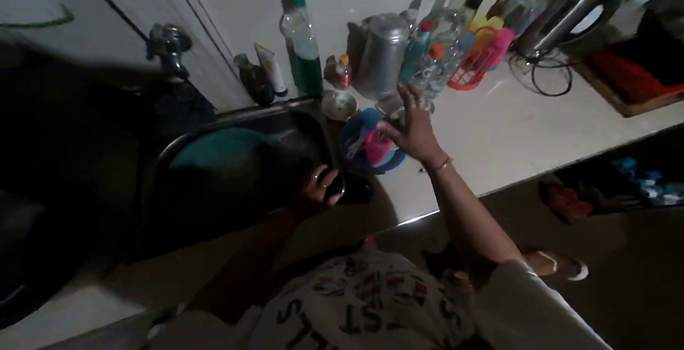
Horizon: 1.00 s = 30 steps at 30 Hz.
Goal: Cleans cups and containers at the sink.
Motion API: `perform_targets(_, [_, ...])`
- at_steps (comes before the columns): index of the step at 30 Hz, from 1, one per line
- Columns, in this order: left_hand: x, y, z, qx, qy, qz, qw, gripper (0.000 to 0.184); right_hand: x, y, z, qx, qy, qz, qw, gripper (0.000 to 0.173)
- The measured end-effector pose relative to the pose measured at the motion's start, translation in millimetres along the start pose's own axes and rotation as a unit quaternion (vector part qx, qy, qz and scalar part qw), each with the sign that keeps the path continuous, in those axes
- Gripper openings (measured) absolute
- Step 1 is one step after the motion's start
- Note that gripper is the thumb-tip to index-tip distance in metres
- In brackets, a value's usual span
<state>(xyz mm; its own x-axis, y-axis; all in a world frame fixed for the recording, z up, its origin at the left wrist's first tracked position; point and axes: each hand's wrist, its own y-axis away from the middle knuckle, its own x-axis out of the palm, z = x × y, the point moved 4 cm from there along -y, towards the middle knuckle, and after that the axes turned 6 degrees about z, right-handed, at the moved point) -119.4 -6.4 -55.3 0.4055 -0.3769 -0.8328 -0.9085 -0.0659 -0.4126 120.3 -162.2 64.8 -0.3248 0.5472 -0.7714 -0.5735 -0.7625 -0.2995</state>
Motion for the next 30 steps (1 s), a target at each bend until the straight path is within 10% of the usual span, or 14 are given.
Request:
perform_targets(3, [15,8,19,0.014,-0.004,-0.053,0.998,0.052,52,52,29,-0.032,-0.078,0.035,0.996,0.078])
perform_targets(10, [20,29,25,0.003,0.055,-0.037,0.998,0.055,150,128,-21,0.421,-0.334,0.165,0.827,0.056])
perform_targets(18, [-18,-16,2,0.219,0.031,-0.113,0.969,0.055,146,113,6,0.412,-0.626,0.223,0.624,0.060])
perform_targets(24, [-60,-41,-8,0.303,-0.122,-0.078,0.942,0.071,132,90,17,0.405,-0.658,0.216,0.596,0.052])
perform_targets(30, [-83,-70,10,0.193,0.014,-0.159,0.968,0.059,107,51,58,0.392,-0.624,-0.041,0.675,0.040])
